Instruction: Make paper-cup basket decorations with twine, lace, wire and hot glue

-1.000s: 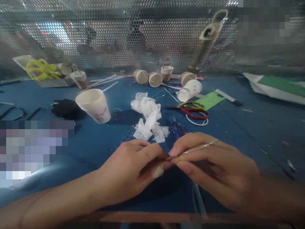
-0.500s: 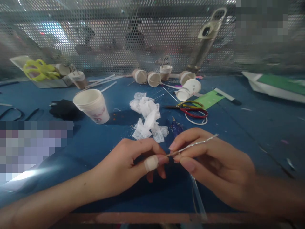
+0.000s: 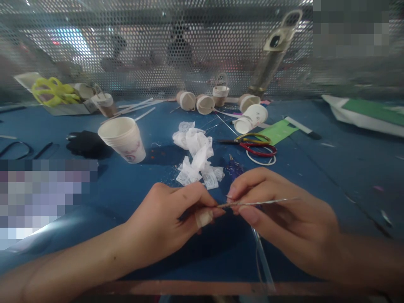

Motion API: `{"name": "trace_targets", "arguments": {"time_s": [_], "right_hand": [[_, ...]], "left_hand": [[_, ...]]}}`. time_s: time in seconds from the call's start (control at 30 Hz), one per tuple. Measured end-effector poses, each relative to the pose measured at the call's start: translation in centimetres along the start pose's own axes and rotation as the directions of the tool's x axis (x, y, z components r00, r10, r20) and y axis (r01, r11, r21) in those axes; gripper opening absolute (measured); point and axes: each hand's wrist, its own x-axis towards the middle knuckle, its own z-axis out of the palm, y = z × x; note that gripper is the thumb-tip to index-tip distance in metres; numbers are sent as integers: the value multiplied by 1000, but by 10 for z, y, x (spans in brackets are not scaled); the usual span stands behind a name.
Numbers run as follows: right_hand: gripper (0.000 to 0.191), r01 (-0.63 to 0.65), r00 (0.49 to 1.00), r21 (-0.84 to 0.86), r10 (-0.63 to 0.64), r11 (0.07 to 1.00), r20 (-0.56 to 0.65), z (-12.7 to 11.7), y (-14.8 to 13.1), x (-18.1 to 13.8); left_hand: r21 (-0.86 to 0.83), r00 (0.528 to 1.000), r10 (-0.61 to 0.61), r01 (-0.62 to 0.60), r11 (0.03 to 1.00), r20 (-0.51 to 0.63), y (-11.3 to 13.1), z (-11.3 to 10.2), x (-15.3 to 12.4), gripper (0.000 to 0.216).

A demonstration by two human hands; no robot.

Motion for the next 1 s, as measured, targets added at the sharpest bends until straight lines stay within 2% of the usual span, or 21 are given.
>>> {"name": "trace_targets", "arguments": {"time_s": [0.13, 0.3, 0.43, 0.57, 0.63, 0.7, 0.77, 0.8, 0.87, 0.93, 1.0], "right_hand": [[11, 11, 1000, -4, -11, 1000, 4, 0, 0, -2], [11, 27, 997, -26, -25, 999, 69, -1, -1, -1], [12, 40, 997, 16, -41, 999, 62, -1, -1, 0], [14, 39, 997, 39, -42, 998, 59, 0, -2, 1], [15, 44, 997, 26, -46, 999, 68, 0, -2, 2], [16, 45, 998, 28, -47, 999, 47, 1, -1, 3], [16, 33, 999, 40, -34, 999, 24, 2, 1, 3], [16, 29, 999, 48, -30, 998, 16, 2, 1, 4], [16, 31, 999, 58, -31, 998, 8, 2, 2, 4], [17, 41, 999, 47, -43, 998, 32, 1, 1, 5], [16, 42, 997, 24, -44, 999, 59, 0, 0, 4]], "left_hand": [[155, 995, 91, -84, 984, -43, 0, 1, -1, 11], [387, 959, 276, -229, 893, -69, -2, 5, -3, 18], [463, 935, 348, -279, 841, -68, -4, 6, -3, 22], [510, 885, 466, -393, 765, -16, -8, 7, -5, 15], [491, 881, 473, -410, 769, -4, -9, 6, -5, 14], [405, 926, 378, -346, 846, 0, -7, 4, -3, 12], [202, 982, 184, -190, 961, 51, -4, 1, 0, 12], [68, 991, 77, -85, 994, 110, -3, -1, 3, 13], [-177, 965, -60, 108, 978, 256, 0, -5, 6, 18], [-340, 924, -108, 242, 909, 368, 0, -7, 8, 22], [-436, 901, -122, 316, 842, 416, 0, -8, 8, 20]]}}
